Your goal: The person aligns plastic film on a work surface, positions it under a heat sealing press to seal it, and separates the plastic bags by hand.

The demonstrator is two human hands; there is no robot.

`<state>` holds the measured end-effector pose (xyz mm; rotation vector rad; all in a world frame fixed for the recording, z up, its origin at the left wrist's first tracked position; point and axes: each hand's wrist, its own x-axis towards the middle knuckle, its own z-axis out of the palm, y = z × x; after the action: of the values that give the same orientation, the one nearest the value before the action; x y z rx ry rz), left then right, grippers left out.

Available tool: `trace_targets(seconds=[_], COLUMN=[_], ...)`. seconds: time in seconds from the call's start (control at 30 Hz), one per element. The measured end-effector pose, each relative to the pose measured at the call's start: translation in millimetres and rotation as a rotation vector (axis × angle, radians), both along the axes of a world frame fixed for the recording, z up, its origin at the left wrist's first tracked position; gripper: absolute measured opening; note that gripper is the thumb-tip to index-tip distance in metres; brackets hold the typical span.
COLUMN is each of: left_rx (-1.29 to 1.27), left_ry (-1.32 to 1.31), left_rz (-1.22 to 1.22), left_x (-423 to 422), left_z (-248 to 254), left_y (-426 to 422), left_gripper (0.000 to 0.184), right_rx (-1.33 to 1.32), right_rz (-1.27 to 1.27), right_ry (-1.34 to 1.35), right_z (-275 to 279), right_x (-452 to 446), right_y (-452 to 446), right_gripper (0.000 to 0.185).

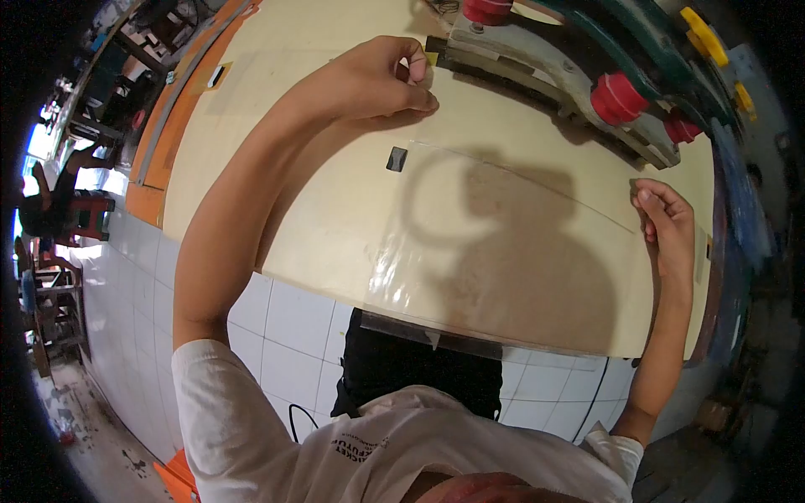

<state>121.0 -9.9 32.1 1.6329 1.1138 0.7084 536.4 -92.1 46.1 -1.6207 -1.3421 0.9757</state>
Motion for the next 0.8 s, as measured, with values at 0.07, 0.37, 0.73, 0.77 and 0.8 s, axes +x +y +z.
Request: trace_targets(seconds=[0.07,0.37,0.73,0.77,0.8], left_rx=[-0.019,-0.063,-0.041,-0.062,-0.062], left_ry=[-0.074,0.038,0.049,0.031,0.031], left_rz=[0.015,0.061,0.051,0.050,0.050], left_x=[0.4,5.2,4.8,4.2,3.2], left_z=[-3.7,9.2,10.2,9.3,8.1], left_y=[1.6,-4.5,-4.1,-3.1,-1.8], left_gripper=[0.028,0.028,0.031,0.031,0.031], right_rx=[-0.002,0.016,0.049,0.049,0.050], right_rz=[0.008,0.027,-0.011,-0.020,-0.020], right_ry=[-0.003,-0.037,-0.069,-0.069,-0.069], right_z=[2.0,-5.5,-6.7,-6.4,-6.8], right_x=[-2.6,1.4,-1.0,-1.4,-0.7], right_y=[-1.2,1.7,1.7,1.7,2.0], right_gripper=[0.025,0.026,0.022,0.021,0.021])
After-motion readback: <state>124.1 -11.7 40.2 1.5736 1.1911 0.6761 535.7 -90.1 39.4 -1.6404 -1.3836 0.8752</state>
